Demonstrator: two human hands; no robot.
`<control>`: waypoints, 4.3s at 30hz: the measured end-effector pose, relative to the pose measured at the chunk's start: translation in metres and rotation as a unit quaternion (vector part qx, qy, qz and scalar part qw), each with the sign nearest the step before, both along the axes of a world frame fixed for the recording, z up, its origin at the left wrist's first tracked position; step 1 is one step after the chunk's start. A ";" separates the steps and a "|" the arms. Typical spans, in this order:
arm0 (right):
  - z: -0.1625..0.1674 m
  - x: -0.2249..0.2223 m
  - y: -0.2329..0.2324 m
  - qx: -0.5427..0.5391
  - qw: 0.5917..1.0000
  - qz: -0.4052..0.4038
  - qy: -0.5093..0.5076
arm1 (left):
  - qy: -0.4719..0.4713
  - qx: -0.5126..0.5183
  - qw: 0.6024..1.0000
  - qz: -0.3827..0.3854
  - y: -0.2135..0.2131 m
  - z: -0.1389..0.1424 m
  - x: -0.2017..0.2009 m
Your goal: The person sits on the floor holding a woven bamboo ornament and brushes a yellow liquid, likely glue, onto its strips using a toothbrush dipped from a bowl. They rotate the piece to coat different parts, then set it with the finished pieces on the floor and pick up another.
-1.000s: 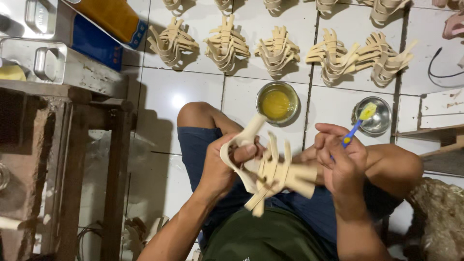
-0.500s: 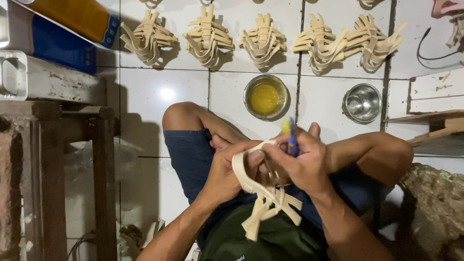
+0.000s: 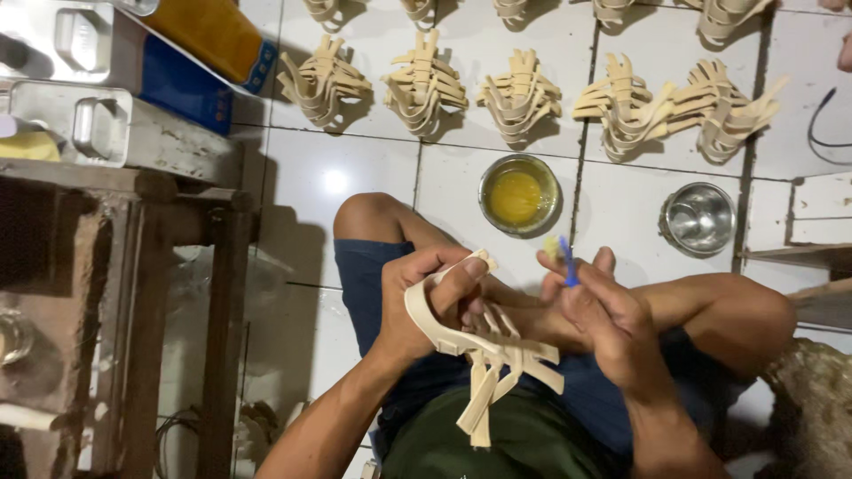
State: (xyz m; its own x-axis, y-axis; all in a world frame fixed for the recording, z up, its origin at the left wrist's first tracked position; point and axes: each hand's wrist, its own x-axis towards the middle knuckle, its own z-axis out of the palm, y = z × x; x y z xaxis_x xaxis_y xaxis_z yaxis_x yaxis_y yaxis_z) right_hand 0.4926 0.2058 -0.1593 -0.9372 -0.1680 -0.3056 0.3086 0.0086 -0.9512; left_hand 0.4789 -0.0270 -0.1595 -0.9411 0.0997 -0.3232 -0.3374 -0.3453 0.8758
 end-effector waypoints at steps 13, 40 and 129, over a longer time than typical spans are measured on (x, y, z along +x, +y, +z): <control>-0.007 -0.014 0.009 0.315 0.915 0.032 0.250 | 0.131 -0.048 0.990 -0.016 -0.004 -0.019 0.011; -0.016 -0.007 0.088 0.470 0.824 -0.148 0.278 | -0.041 0.131 0.990 0.034 0.002 -0.029 -0.016; 0.007 0.028 0.044 0.110 0.970 0.010 0.218 | 0.075 0.016 0.929 -0.363 0.004 -0.002 0.015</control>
State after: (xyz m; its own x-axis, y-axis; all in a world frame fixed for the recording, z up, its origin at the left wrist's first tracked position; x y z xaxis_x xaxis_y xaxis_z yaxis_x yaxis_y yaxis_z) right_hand 0.5203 0.2496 -0.1527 -0.9828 -0.1623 0.0886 -0.1247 0.2277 -0.9657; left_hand 0.4938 -0.0229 -0.1619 -0.6567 0.7325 -0.1796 -0.3657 -0.1010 0.9252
